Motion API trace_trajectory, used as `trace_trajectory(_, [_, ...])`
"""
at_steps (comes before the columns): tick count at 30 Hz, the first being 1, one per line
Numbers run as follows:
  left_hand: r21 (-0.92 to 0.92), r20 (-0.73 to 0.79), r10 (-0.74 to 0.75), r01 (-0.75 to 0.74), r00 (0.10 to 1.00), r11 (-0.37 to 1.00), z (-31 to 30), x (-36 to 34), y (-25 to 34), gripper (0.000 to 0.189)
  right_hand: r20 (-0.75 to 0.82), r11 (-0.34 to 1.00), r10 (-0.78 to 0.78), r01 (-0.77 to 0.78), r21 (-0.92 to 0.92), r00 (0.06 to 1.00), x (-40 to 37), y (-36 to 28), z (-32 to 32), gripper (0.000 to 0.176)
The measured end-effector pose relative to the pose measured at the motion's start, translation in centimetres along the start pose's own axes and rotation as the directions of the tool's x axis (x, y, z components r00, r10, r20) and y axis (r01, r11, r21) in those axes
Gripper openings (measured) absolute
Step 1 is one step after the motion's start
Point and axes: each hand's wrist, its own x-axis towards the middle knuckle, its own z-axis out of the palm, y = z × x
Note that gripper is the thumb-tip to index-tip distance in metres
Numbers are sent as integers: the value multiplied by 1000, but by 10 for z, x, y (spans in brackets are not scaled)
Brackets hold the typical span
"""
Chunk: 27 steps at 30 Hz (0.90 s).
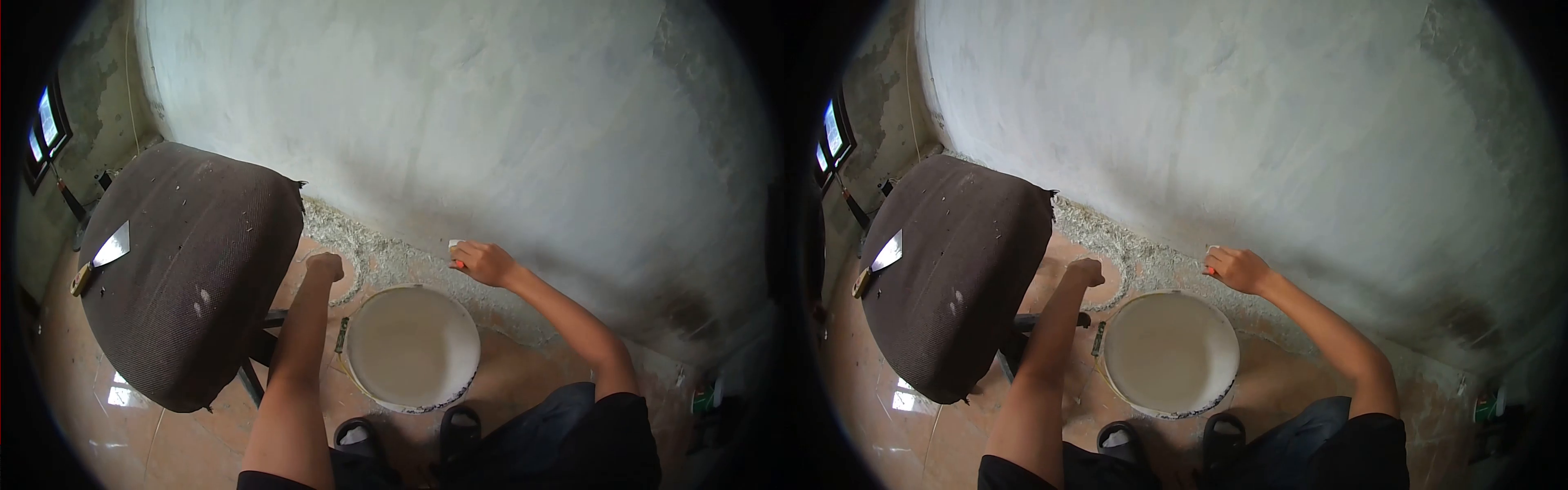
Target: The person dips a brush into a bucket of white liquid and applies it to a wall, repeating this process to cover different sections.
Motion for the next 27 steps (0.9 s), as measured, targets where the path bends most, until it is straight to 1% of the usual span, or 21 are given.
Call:
trace_trajectory(1, [17, -16, -11, 11, 1000, 1000, 6, 4, -8, 32, -85, 987, 131, -122, 105, 988, -6, -5, -2, 21])
trace_trajectory(2, [26, -1, -15, 15, 1000, 1000, 15, 14, -17, 32, -151, 947, 268, -231, 221, 952, -12, -10, -4, 21])
trace_trajectory(3, [63, 10, -33, 32, 999, 997, 28, 28, -26, 32, -146, 941, 274, -234, 243, 951, -18, -11, -7, 21])
trace_trajectory(4, [99, 31, -59, 56, 998, 994, 33, 22, -32, 33, -151, 944, 277, -239, 226, 949, -23, -9, -9, 20])
trace_trajectory(5, [70, 87, -93, 87, 992, 994, 38, 19, -37, 34, -150, 946, 273, -237, 222, 950, -26, -9, -9, 20])
trace_trajectory(6, [44, 146, -135, 130, 980, 991, 31, 6, -36, 35, -124, 933, 301, -266, 241, 945, -28, -8, -9, 19])
trace_trajectory(7, [66, 169, -165, 156, 972, 986, 35, 7, -36, 36, -101, 922, 325, -292, 256, 940, -28, -9, -8, 19])
trace_trajectory(9, [93, 201, -229, 215, 952, 972, 40, 5, -51, 38, -96, 916, 297, -254, 310, 950, -25, -17, -12, 19])
trace_trajectory(12, [99, 217, -277, 261, 936, 960, 36, -11, -65, 39, -115, 925, 257, -210, 315, 959, -22, -23, -14, 19])
trace_trajectory(14, [96, 302, -426, 418, 853, 904, 20, -37, -75, 52, -175, 934, 174, -106, 342, 969, -20, -24, -14, 19])
trace_trajectory(15, [155, 353, -417, 387, 838, 909, 21, -39, -86, 56, -185, 931, 173, -100, 350, 967, -18, -23, -14, 19])
trace_trajectory(16, [164, 351, -430, 397, 832, 903, 23, -41, -93, 56, -183, 932, 162, -89, 353, 970, -17, -22, -13, 19])
trace_trajectory(18, [378, 33, -454, 410, 890, 830, 29, -61, -105, 52, -195, 929, 147, -68, 364, 970, -13, -20, -12, 19])
trace_trajectory(19, [223, -623, -336, 573, 706, 789, 93, -26, -155, 51, -214, 927, 141, -53, 371, 967, -11, -19, -11, 19])
trace_trajectory(21, [231, -615, -360, 597, 701, 768, 97, -63, -168, 50, -236, 921, 132, -31, 389, 963, -7, -18, -10, 19])
trace_trajectory(27, [239, -567, -444, 654, 694, 718, 124, -121, -213, 50, -243, 907, 108, 4, 421, 964, 2, -17, -12, 16])
